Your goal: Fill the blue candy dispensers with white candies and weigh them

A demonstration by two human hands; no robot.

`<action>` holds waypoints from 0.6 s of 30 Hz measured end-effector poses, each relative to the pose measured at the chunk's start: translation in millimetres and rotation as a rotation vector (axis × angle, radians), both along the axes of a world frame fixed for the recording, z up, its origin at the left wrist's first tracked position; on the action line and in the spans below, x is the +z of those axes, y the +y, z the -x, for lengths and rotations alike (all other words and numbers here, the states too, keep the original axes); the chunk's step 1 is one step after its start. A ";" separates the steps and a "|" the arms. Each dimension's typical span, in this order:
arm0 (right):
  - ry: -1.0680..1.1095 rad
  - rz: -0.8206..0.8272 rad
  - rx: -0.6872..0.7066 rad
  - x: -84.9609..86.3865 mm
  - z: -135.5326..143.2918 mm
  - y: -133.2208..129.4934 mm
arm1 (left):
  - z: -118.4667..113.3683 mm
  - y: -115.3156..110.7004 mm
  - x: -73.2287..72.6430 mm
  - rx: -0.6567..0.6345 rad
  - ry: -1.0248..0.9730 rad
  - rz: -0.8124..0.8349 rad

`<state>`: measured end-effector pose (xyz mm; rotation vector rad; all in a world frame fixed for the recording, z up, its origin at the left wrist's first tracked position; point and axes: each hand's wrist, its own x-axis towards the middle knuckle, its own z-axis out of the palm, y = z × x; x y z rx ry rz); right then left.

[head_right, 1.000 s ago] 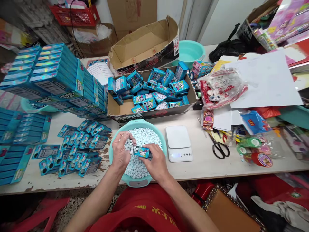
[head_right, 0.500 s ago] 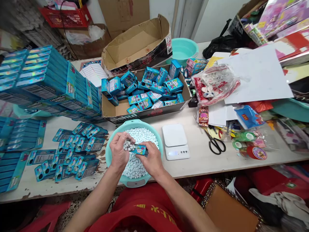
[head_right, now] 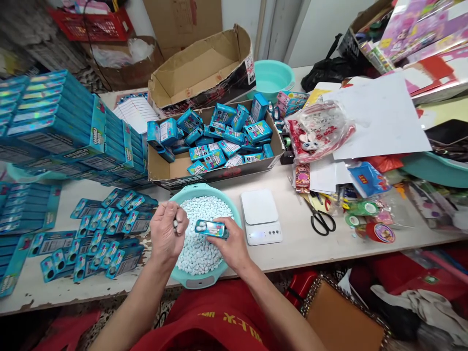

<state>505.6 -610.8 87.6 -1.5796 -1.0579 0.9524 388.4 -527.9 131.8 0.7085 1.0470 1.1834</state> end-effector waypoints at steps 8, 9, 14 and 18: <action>0.133 -0.013 -0.005 -4.0 -10.0 6.9 | 40.4 10.7 -85.2 -0.342 0.700 -0.034; 0.138 -0.031 0.002 -1.8 -9.7 9.1 | 44.7 13.0 -84.7 -0.354 0.756 -0.058; 0.257 -0.017 0.012 1.3 -22.4 15.1 | 36.4 74.3 -48.2 -0.149 0.977 -0.291; 0.251 0.000 -0.208 -12.7 -64.8 10.4 | -0.3 169.9 -40.4 -0.403 1.356 -0.408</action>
